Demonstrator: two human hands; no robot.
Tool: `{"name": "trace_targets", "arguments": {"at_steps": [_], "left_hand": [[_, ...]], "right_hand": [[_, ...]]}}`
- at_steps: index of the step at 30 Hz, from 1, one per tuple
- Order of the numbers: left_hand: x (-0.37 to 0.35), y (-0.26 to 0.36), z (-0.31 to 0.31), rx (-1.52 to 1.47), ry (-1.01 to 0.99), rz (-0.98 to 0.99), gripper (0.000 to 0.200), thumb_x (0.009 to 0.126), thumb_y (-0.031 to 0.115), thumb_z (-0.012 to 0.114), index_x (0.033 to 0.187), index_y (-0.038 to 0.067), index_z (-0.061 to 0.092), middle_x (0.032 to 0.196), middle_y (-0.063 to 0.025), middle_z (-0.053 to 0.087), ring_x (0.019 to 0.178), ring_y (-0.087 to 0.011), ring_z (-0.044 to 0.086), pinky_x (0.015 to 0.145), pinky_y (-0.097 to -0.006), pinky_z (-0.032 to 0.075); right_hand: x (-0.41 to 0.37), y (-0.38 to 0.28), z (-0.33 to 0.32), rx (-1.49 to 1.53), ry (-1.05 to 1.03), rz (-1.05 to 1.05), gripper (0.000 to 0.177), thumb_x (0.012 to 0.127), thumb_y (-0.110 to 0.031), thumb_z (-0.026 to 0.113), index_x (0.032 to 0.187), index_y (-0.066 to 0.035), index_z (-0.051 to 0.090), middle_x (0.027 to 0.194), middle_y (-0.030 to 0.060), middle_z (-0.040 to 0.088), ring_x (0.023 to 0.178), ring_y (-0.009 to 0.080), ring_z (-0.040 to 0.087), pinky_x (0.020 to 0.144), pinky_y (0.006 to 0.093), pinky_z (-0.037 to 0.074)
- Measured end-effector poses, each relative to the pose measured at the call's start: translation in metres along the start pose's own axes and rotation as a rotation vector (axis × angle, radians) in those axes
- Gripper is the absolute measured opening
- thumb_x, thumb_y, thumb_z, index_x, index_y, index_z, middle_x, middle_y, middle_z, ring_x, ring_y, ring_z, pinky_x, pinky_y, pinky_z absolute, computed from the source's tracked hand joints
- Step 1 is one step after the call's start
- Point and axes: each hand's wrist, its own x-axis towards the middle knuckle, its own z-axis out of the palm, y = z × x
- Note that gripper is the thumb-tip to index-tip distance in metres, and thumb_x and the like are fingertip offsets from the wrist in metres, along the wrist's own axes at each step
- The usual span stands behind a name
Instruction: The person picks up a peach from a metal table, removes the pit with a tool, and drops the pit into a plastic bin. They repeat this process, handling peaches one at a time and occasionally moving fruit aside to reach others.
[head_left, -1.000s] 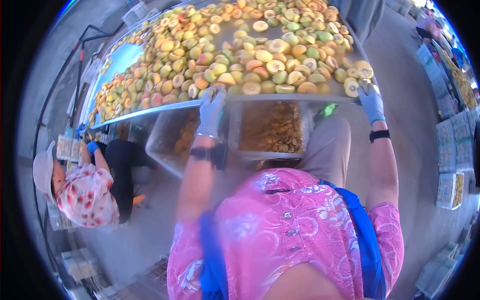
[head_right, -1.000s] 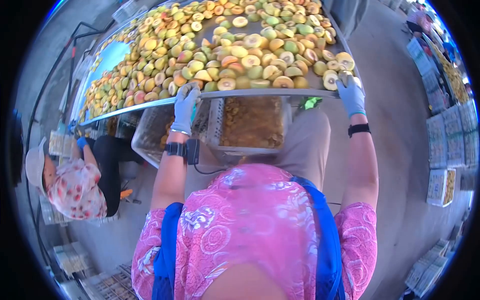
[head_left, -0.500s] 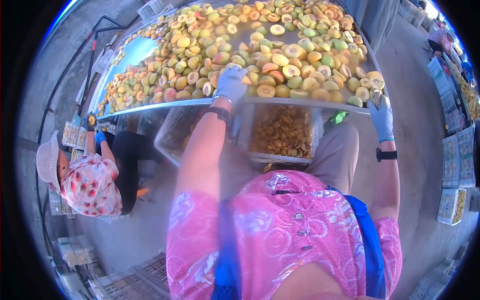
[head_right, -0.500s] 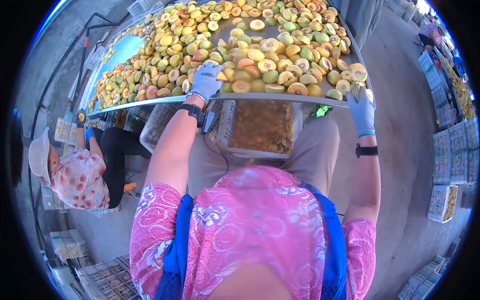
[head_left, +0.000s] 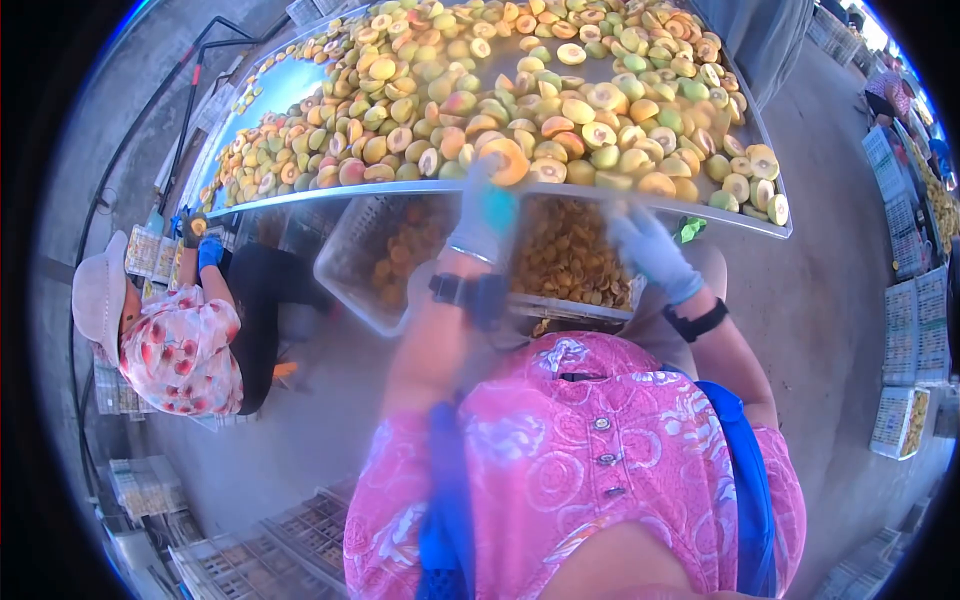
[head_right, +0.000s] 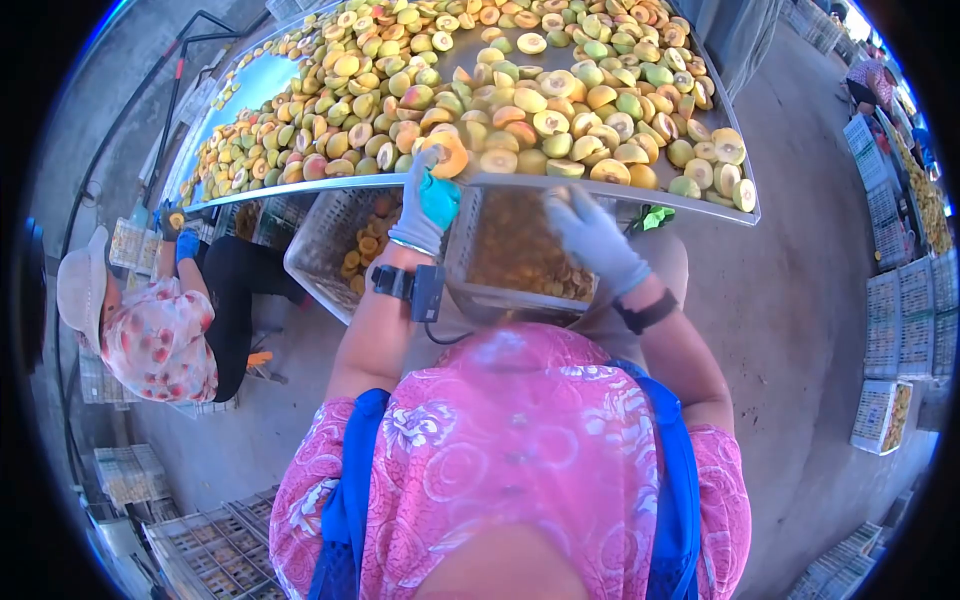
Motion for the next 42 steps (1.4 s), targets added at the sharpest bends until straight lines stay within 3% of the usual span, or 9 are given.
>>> {"name": "trace_targets", "arguments": {"at_steps": [2,4,6,14,17,27,29,31,42], "left_hand": [[-0.012,0.003,0.01,-0.165,-0.025,-0.061,0.034,0.087,0.023,0.064,0.113,0.004,0.052,0.101,-0.0075,0.055,0.089,-0.0272,0.059,0.079,-0.0382,0.055],[-0.031,0.009,0.018,1.271,-0.157,0.649,0.037,0.085,0.021,0.067,0.113,0.002,0.051,0.099,-0.0065,0.059,0.082,-0.0273,0.061,0.079,-0.0375,0.055],[-0.037,0.006,0.014,1.062,-0.177,0.535,0.038,0.088,0.022,0.064,0.116,0.002,0.05,0.103,-0.0086,0.059,0.086,-0.0266,0.06,0.081,-0.0373,0.054],[-0.044,-0.006,-0.001,-0.112,-0.271,-0.05,0.049,0.095,0.03,0.057,0.132,0.002,0.044,0.111,-0.0102,0.059,0.096,-0.0198,0.06,0.081,-0.0317,0.052],[-0.043,-0.013,-0.005,-0.09,-0.255,-0.062,0.05,0.098,0.035,0.051,0.133,0.001,0.041,0.115,-0.0096,0.056,0.102,-0.0156,0.056,0.086,-0.03,0.05],[-0.068,0.001,0.006,0.42,-0.216,0.1,0.045,0.096,0.038,0.055,0.122,0.002,0.047,0.105,-0.0042,0.055,0.092,-0.012,0.051,0.076,-0.026,0.046],[-0.063,-0.005,-0.001,0.427,-0.213,0.133,0.043,0.096,0.038,0.056,0.119,0.002,0.049,0.103,-0.0032,0.055,0.091,-0.0117,0.051,0.075,-0.0262,0.045],[-0.056,-0.014,-0.013,0.486,-0.192,0.19,0.041,0.096,0.039,0.055,0.116,0.003,0.05,0.101,-0.0022,0.055,0.092,-0.0109,0.049,0.078,-0.0263,0.043],[-0.062,-0.017,-0.031,0.176,-0.088,0.11,0.052,0.098,0.049,0.045,0.12,0.003,0.052,0.102,-0.0036,0.058,0.092,-0.0115,0.053,0.084,-0.0248,0.046]], "right_hand": [[0.0,-0.011,0.028,0.062,-0.122,0.146,0.024,0.096,-0.022,0.054,0.109,-0.001,0.057,0.078,-0.0021,0.055,0.07,0.0118,0.055,0.067,0.0256,0.048],[0.007,-0.009,0.048,0.036,-0.177,0.03,0.023,0.097,-0.024,0.051,0.11,-0.005,0.056,0.075,-0.0031,0.052,0.06,0.0075,0.05,0.053,0.0222,0.042],[0.011,-0.008,0.057,0.005,-0.233,-0.087,0.022,0.098,-0.026,0.049,0.11,-0.008,0.055,0.072,-0.004,0.049,0.05,0.0032,0.045,0.04,0.0187,0.035],[0.024,-0.004,0.061,-0.729,-0.015,-0.715,0.034,0.094,-0.025,0.057,0.118,-0.002,0.053,0.094,0.0201,0.065,0.077,0.0385,0.064,0.069,0.0434,0.051],[0.032,0.01,0.059,-1.073,0.057,-1.063,0.03,0.089,-0.015,0.056,0.118,-0.004,0.054,0.11,0.0205,0.055,0.068,0.0286,0.063,0.055,0.0373,0.052],[0.027,-0.001,0.071,-1.068,-0.012,-1.062,0.036,0.086,-0.01,0.052,0.121,-0.003,0.052,0.104,0.0181,0.053,0.066,0.0251,0.062,0.053,0.0336,0.051],[0.019,-0.017,0.078,-0.859,-0.05,-0.811,0.028,0.096,-0.028,0.053,0.098,0.0,0.053,0.073,0.0224,0.061,0.065,0.042,0.059,0.057,0.0499,0.044],[0.019,-0.02,0.083,-0.861,-0.049,-0.803,0.027,0.096,-0.028,0.053,0.096,-0.001,0.052,0.07,0.0222,0.059,0.063,0.0419,0.058,0.056,0.0501,0.043],[0.027,0.001,0.104,-0.805,-0.11,-0.79,0.026,0.097,-0.025,0.051,0.098,0.0,0.052,0.073,0.022,0.06,0.065,0.0405,0.059,0.056,0.0487,0.044]]}}
